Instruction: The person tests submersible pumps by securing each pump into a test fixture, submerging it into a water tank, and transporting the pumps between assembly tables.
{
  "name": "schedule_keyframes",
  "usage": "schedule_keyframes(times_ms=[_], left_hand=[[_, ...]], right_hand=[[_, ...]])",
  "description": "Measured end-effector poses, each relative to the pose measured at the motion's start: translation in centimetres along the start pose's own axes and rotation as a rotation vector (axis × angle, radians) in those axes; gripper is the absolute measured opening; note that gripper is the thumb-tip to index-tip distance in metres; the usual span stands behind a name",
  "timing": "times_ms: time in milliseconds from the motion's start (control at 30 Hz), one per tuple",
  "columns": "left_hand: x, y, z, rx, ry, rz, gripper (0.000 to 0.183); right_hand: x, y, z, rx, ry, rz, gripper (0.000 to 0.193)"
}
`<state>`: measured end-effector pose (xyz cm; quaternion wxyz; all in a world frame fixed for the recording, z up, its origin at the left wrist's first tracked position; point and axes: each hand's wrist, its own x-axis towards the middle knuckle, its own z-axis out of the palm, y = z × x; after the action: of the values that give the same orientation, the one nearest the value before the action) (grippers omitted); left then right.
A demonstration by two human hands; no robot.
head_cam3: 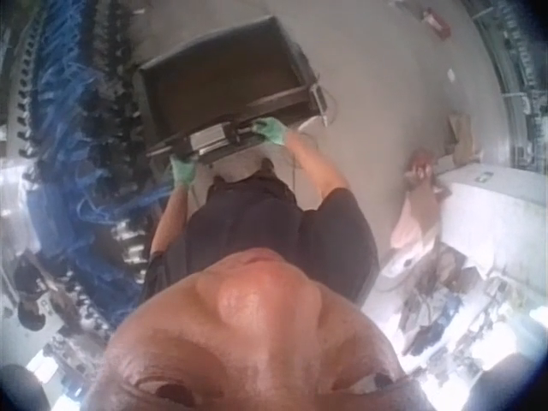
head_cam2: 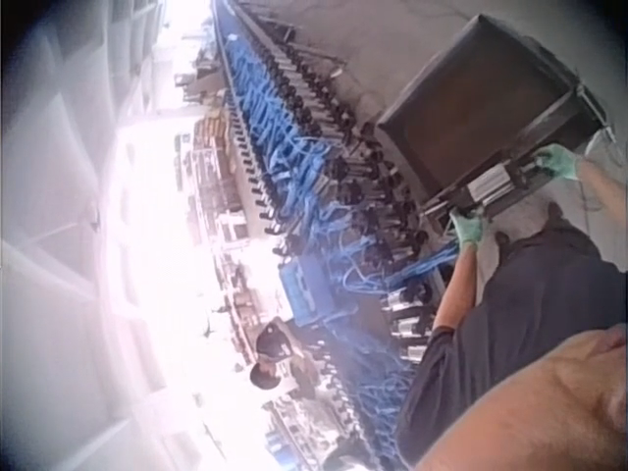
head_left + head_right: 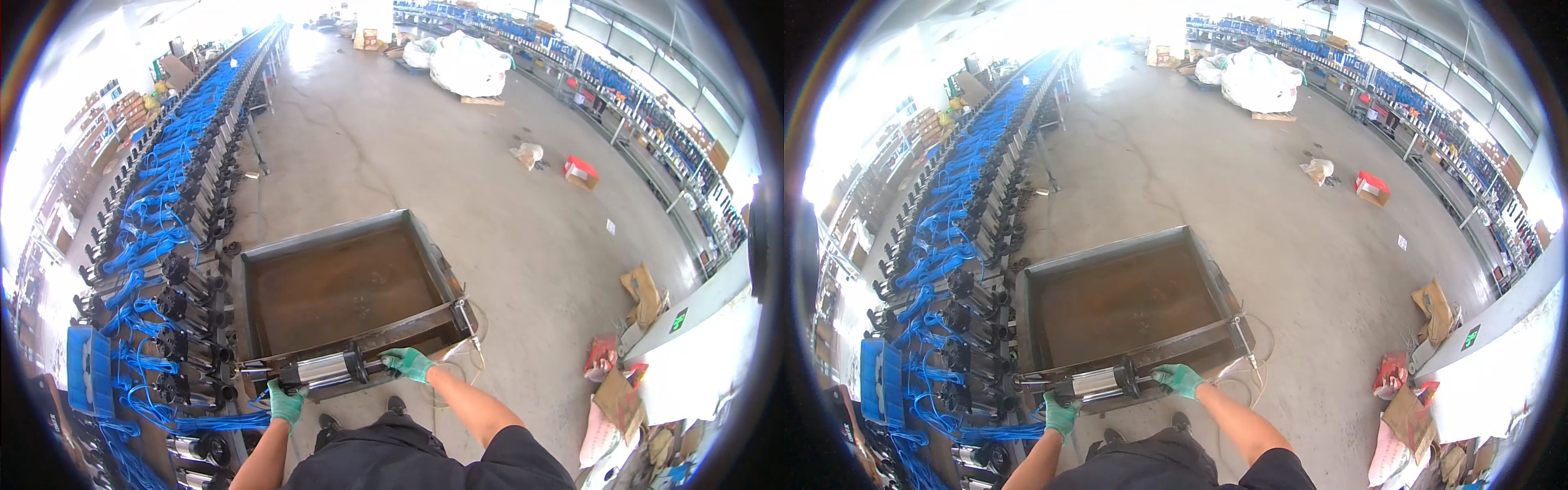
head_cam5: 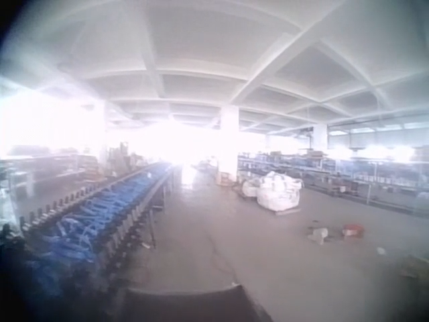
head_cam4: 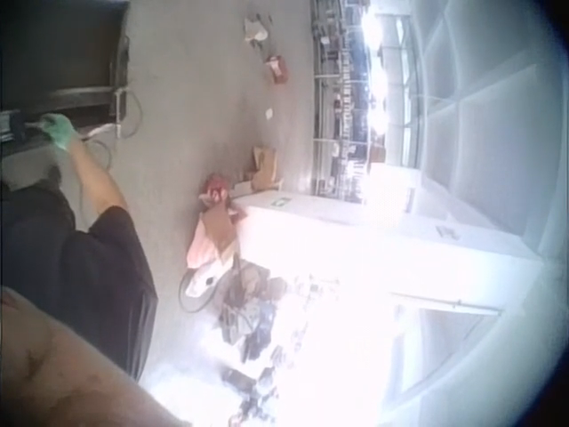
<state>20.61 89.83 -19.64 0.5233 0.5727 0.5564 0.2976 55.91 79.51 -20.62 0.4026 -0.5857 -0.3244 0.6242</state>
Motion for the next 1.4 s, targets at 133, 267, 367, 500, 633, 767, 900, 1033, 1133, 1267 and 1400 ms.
schedule_keyframes(times_ms=[133, 267, 367, 500, 633, 767, 900, 1033, 1133, 1267, 1400], left_hand=[[0.0, -2.4, -0.5, 0.007, 0.022, -0.004, 0.067], [-0.8, -0.7, -0.7, 0.031, 0.032, -0.035, 0.069], [-0.5, -1.5, -0.6, -0.015, 0.002, -0.03, 0.07], [-0.3, 1.1, -0.8, 0.063, 0.04, -0.094, 0.083], [1.3, 1.7, 0.1, 0.208, 0.076, -0.157, 0.07], [0.3, 2.7, -0.3, 0.174, 0.107, -0.127, 0.067], [-0.7, 3.4, -1.0, 0.235, 0.102, -0.188, 0.066], [0.4, 2.5, -0.2, 0.229, 0.029, -0.098, 0.061], [0.0, 3.9, -0.6, 0.228, 0.074, -0.163, 0.058], [0.3, 3.5, -0.7, 0.164, 0.033, -0.178, 0.067], [0.4, 4.5, -0.8, 0.219, 0.026, -0.209, 0.064]], right_hand=[[-0.5, -0.2, 1.4, -0.104, 0.135, 0.014, 0.036], [0.0, 0.5, 1.8, -0.089, 0.181, 0.084, 0.038], [-0.8, 0.6, 1.9, -0.364, 0.275, 0.014, 0.048], [-5.5, -1.6, -2.5, -0.859, 0.975, -0.38, 0.029], [-8.3, 5.9, -11.9, -0.748, 1.398, -0.189, 0.044], [-6.8, 6.0, -14.5, -0.486, 1.093, 0.142, 0.056], [-3.7, -4.3, -14.0, -0.334, 0.892, 0.238, 0.055], [-0.3, -1.8, -17.6, -0.458, 1.045, 0.078, 0.043], [-1.0, -3.9, -13.1, -0.602, 0.898, -0.089, 0.028], [-2.5, -0.5, -7.0, -0.355, 0.638, -0.282, 0.012], [-3.0, -1.8, -1.2, 0.246, 0.454, 0.019, 0.014]])
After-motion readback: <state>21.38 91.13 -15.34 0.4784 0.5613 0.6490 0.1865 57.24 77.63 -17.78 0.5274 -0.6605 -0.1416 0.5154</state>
